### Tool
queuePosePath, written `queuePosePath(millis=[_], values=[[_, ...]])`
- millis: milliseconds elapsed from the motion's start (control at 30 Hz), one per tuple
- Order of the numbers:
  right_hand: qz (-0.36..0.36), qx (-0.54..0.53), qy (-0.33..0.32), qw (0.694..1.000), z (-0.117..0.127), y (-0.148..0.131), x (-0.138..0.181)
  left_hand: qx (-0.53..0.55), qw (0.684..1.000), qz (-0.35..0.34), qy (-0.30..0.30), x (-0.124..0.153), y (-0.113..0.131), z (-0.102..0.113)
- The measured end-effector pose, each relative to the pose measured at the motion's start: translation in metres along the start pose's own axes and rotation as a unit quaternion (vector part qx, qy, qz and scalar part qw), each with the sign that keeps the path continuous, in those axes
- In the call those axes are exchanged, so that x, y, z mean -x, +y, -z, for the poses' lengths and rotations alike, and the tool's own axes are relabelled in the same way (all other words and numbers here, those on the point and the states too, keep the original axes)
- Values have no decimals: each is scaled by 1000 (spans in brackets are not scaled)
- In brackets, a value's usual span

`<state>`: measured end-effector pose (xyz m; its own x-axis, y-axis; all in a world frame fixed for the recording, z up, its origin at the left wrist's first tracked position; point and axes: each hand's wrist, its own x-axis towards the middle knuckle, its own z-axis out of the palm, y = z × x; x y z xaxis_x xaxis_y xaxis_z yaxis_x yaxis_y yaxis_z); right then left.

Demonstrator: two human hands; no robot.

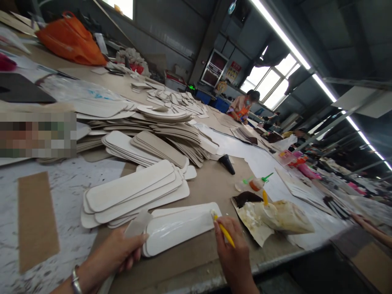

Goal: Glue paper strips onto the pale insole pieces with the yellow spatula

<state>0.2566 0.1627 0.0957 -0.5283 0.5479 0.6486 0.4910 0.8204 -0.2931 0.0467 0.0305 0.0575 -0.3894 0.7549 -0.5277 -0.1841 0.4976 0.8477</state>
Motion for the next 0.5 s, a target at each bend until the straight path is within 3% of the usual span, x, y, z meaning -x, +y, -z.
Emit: queuePosePath(millis=[67,133,267,333,400,500], values=[[-16,-13,-7,1000,-4,-1,2,-7,1000,-6,3,-2,-1,2],[-46,-92,-47,994,-8,-16,4,-23,1000,-9,16,-4,-4,6],[-147,-264,-99,948,-8,-59,-1,-64,993,-69,68,3,-3,17],[-212,-314,-111,919,-7,-71,-9,-38,997,-66,15,14,4,18],[-273,-347,-141,886,-12,-75,-15,24,996,-33,-81,27,15,16],[-320,-397,-227,830,-30,-80,-20,82,984,-29,-156,42,33,7]])
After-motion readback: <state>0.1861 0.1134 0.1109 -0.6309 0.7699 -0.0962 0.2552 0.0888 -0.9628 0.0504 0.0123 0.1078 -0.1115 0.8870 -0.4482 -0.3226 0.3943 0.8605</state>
